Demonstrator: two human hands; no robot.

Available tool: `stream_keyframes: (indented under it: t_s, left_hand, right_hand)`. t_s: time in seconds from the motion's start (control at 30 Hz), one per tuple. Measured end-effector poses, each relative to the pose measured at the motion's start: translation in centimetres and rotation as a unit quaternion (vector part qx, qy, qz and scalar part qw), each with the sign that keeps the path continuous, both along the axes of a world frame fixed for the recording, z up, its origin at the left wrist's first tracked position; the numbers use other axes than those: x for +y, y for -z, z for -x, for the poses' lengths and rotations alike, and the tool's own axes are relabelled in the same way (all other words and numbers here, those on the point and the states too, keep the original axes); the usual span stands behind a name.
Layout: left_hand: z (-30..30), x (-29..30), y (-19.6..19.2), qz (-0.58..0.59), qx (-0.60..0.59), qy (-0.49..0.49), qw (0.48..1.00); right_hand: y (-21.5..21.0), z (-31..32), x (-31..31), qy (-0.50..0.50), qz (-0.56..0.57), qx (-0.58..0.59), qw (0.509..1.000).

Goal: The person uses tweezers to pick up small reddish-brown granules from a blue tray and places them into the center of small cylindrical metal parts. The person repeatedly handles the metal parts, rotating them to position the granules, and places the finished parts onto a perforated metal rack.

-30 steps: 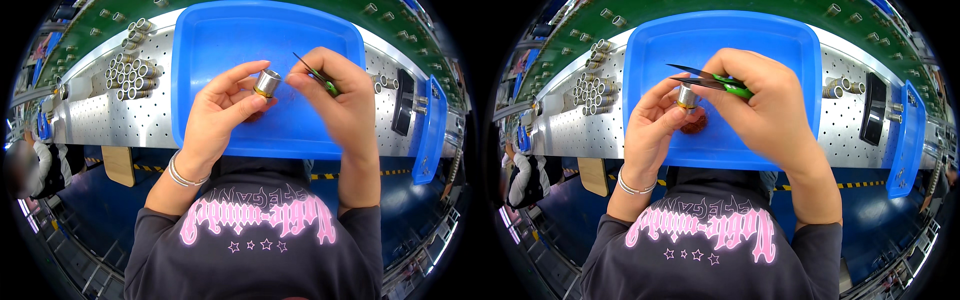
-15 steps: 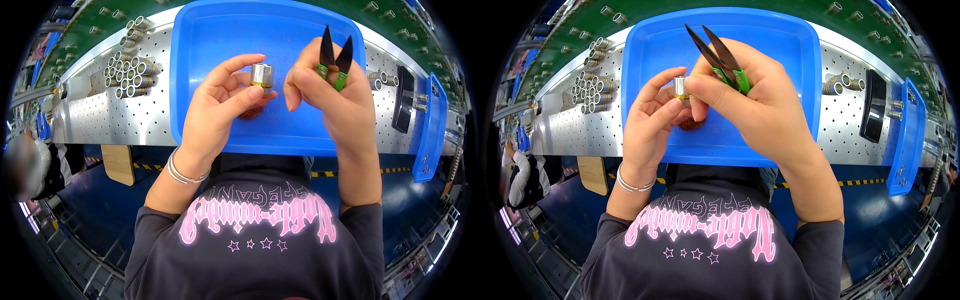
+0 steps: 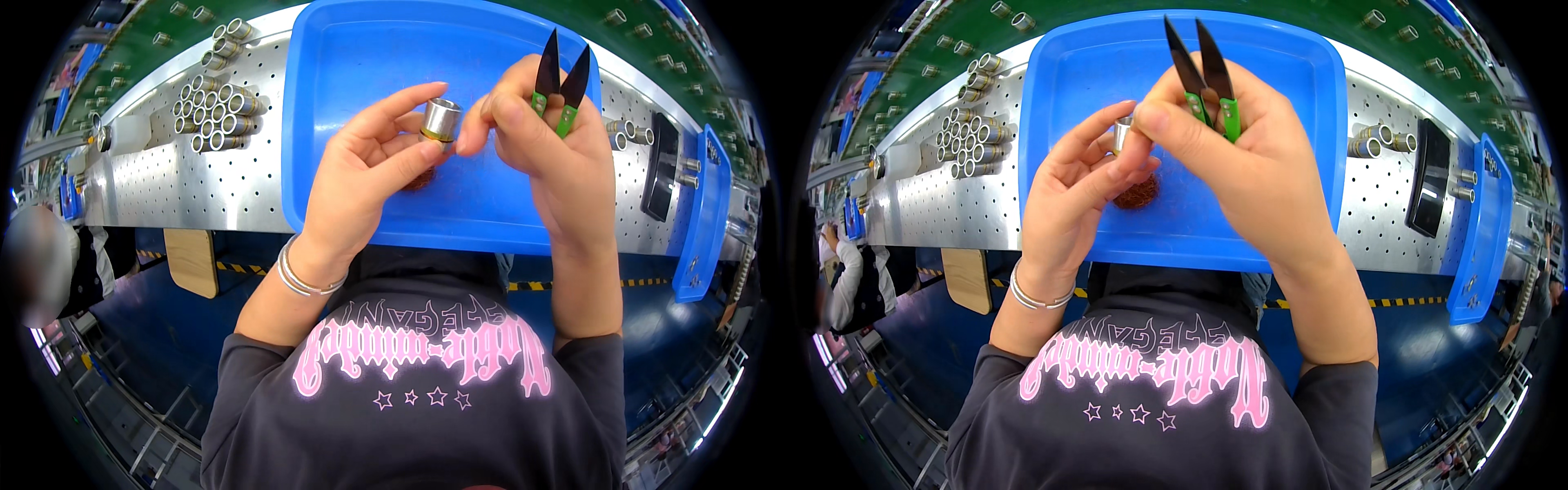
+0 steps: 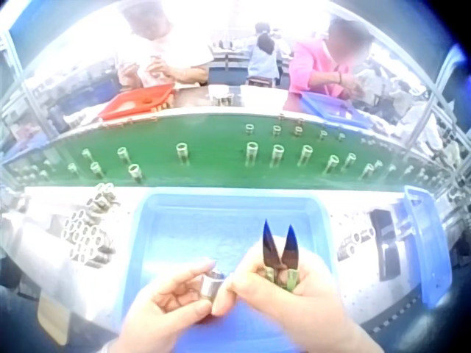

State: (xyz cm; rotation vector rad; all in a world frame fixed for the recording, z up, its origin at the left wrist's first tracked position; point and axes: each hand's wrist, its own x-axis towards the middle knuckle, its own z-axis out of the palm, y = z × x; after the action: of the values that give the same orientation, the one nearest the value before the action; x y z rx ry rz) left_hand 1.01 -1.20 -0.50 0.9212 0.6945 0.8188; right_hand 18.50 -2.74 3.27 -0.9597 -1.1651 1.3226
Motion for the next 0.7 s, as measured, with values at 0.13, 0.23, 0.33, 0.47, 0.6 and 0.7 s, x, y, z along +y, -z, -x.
stream_keyframes:
  t_s: [0.13,0.23,0.33,0.47,0.6,0.7]
  left_hand:
    - [-0.3,-0.5,0.0,-0.037,0.005,0.008,0.999]
    - [-0.6,-0.6,-0.2,-0.018,-0.003,0.009,1.000]
    - [-0.1,-0.4,-0.6,-0.003,0.006,0.033,0.999]
    - [0.2,0.1,-0.4,0.037,-0.002,-0.017,0.999]
    - [0.2,0.1,-0.3,0.040,-0.023,-0.030,0.998]
    - [0.2,0.1,-0.2,0.039,-0.028,-0.032,0.998]
  right_hand:
    - [0.2,-0.1,0.6,0.036,0.049,0.028,0.998]
    - [0.9,-0.7,1.2,0.070,0.049,0.088,0.992]
    - [1.5,-1.8,1.4,0.112,0.044,0.149,0.981]
    - [1.5,-3.0,0.8,0.069,-0.081,0.165,0.980]
    - [0.7,-3.2,0.8,-0.016,-0.159,0.138,0.977]
    - [0.1,-3.0,0.6,-0.043,-0.150,0.142,0.978]
